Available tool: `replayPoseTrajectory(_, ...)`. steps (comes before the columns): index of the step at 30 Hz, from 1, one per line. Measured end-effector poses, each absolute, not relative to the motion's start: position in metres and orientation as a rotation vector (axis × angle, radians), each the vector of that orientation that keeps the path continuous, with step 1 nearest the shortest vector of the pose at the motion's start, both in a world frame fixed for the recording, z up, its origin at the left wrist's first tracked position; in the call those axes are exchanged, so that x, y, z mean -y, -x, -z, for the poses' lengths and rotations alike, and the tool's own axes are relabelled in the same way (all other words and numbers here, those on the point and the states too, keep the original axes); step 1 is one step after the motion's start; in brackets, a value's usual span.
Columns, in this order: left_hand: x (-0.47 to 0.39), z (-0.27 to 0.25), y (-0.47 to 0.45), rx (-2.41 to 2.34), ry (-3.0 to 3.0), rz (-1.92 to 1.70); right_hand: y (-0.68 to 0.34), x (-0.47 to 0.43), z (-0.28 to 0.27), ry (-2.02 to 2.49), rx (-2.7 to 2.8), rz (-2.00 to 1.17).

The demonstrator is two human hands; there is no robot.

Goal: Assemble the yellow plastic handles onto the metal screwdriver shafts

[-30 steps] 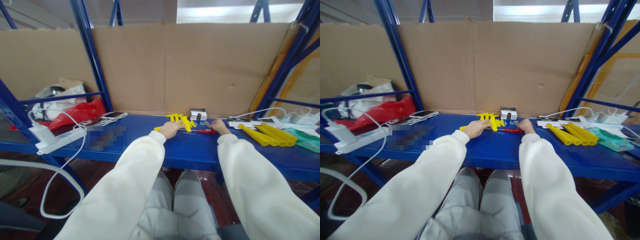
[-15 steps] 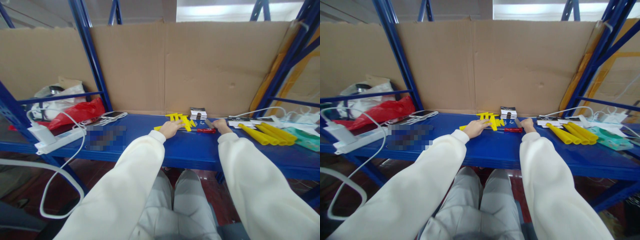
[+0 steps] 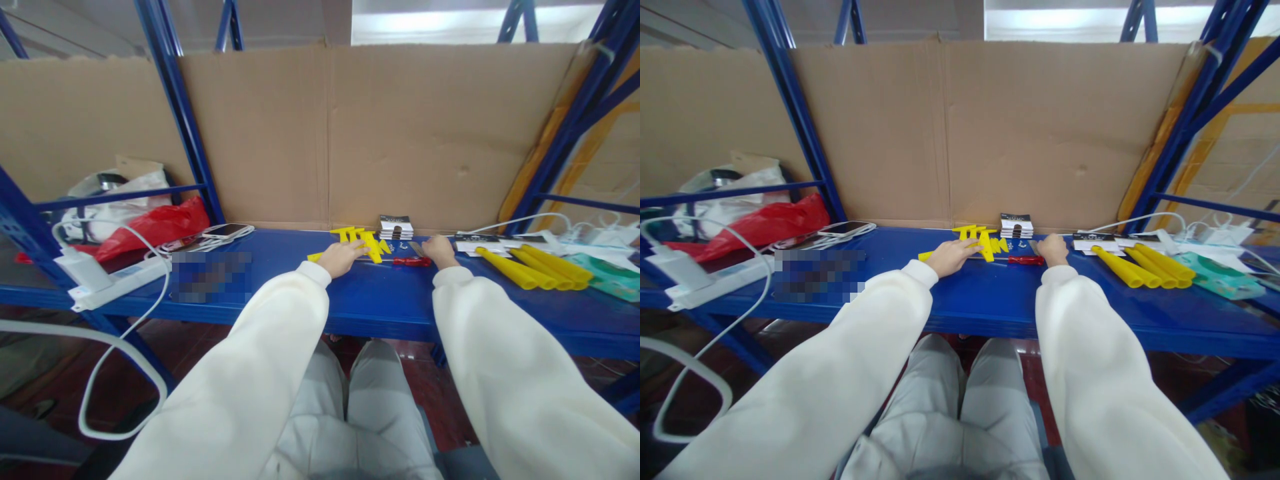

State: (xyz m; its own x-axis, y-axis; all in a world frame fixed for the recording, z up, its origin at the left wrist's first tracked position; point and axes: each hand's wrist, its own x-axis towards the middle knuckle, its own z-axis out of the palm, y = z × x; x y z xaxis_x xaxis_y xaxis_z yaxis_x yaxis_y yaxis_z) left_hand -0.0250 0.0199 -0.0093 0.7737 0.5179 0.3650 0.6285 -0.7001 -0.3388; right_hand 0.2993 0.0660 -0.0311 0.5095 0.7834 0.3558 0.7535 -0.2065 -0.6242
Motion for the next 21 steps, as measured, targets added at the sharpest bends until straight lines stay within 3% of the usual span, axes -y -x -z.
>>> replayPoseTrajectory(4,-0.019,0.008,0.025,0.854,2.509,0.327,-0.269,-0.051,0.014,2.035,1.424,0.191)
replayPoseTrajectory(12,-0.022,0.010,0.024,0.794,2.510,0.342,-0.216,-0.033,0.009,1.493,2.098,0.636)
replayPoseTrajectory(21,-0.022,0.012,0.024,0.793,2.515,0.361,-0.188,-0.030,0.013,1.258,2.479,0.722)
